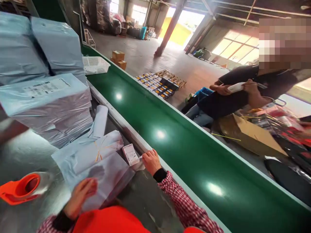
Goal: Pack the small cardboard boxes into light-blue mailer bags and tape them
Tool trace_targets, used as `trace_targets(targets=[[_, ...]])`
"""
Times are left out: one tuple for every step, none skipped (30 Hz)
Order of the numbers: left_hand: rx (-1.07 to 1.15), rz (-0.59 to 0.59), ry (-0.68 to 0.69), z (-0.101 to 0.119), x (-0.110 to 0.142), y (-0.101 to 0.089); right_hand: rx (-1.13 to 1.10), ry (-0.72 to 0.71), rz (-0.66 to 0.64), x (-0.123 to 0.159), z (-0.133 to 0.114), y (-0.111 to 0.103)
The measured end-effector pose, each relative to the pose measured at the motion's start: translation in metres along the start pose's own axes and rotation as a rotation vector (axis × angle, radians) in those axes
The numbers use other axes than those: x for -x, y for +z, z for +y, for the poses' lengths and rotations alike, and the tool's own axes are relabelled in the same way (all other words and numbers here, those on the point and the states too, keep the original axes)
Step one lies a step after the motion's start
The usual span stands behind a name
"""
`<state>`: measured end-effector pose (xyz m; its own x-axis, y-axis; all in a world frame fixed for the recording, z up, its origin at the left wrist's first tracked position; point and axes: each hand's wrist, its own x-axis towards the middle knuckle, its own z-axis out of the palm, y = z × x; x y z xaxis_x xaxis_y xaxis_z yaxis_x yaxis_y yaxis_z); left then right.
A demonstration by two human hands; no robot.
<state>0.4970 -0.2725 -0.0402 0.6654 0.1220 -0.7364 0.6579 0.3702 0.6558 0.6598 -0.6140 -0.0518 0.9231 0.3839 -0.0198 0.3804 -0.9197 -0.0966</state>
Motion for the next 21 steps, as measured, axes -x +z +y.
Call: trace_targets(targets=[[0.049, -0.181, -0.09, -0.002, -0.013, 0.029, 0.0, 0.004, 0.044, 0.02, 0.006, -0.003], [0.099, -0.32, -0.187, -0.004, -0.025, 0.06, -0.007, 0.006, 0.095, 0.04, 0.01, -0.004], [0.127, -0.372, -0.293, -0.007, -0.036, 0.089, -0.024, 0.012, 0.146, 0.058, 0.013, -0.002], [0.144, -0.382, -0.366, -0.011, -0.047, 0.115, -0.047, 0.019, 0.193, 0.076, 0.012, 0.001], [0.157, -0.354, -0.413, -0.014, -0.056, 0.139, -0.074, 0.028, 0.232, 0.091, 0.011, 0.005], [0.165, -0.309, -0.429, -0.017, -0.065, 0.158, -0.103, 0.039, 0.254, 0.104, 0.007, 0.01], [0.171, -0.271, -0.418, -0.02, -0.073, 0.174, -0.135, 0.05, 0.252, 0.116, 0.003, 0.015], [0.181, -0.242, -0.392, -0.023, -0.081, 0.187, -0.174, 0.058, 0.221, 0.125, -0.002, 0.02], [0.191, -0.221, -0.361, -0.025, -0.087, 0.196, -0.224, 0.064, 0.164, 0.132, -0.007, 0.024], [0.198, -0.205, -0.331, -0.027, -0.094, 0.202, -0.292, 0.068, 0.098, 0.136, -0.01, 0.027], [0.2, -0.185, -0.305, -0.029, -0.099, 0.206, -0.38, 0.08, 0.038, 0.137, -0.012, 0.029], [0.197, -0.164, -0.277, -0.03, -0.104, 0.208, -0.482, 0.105, 0.0, 0.134, -0.012, 0.032], [0.189, -0.145, -0.248, -0.031, -0.107, 0.209, -0.589, 0.149, -0.012, 0.128, -0.009, 0.034], [0.178, -0.128, -0.22, -0.031, -0.109, 0.209, -0.696, 0.207, -0.009, 0.119, -0.005, 0.037], [0.162, -0.11, -0.192, -0.032, -0.111, 0.208, -0.806, 0.269, -0.005, 0.107, 0.002, 0.042], [0.144, -0.092, -0.163, -0.032, -0.112, 0.208, -0.919, 0.322, -0.017, 0.092, 0.009, 0.047], [0.125, -0.073, -0.132, -0.033, -0.113, 0.207, -1.031, 0.352, -0.05, 0.076, 0.016, 0.052], [0.105, -0.055, -0.1, -0.033, -0.114, 0.207, -1.133, 0.353, -0.105, 0.059, 0.022, 0.058], [0.086, -0.04, -0.069, -0.032, -0.114, 0.206, -1.211, 0.333, -0.167, 0.043, 0.027, 0.063], [0.072, -0.034, -0.038, -0.032, -0.115, 0.205, -1.256, 0.301, -0.221, 0.028, 0.03, 0.067], [0.056, -0.034, 0.0, -0.031, -0.115, 0.203, -1.266, 0.271, -0.253, 0.015, 0.032, 0.069]])
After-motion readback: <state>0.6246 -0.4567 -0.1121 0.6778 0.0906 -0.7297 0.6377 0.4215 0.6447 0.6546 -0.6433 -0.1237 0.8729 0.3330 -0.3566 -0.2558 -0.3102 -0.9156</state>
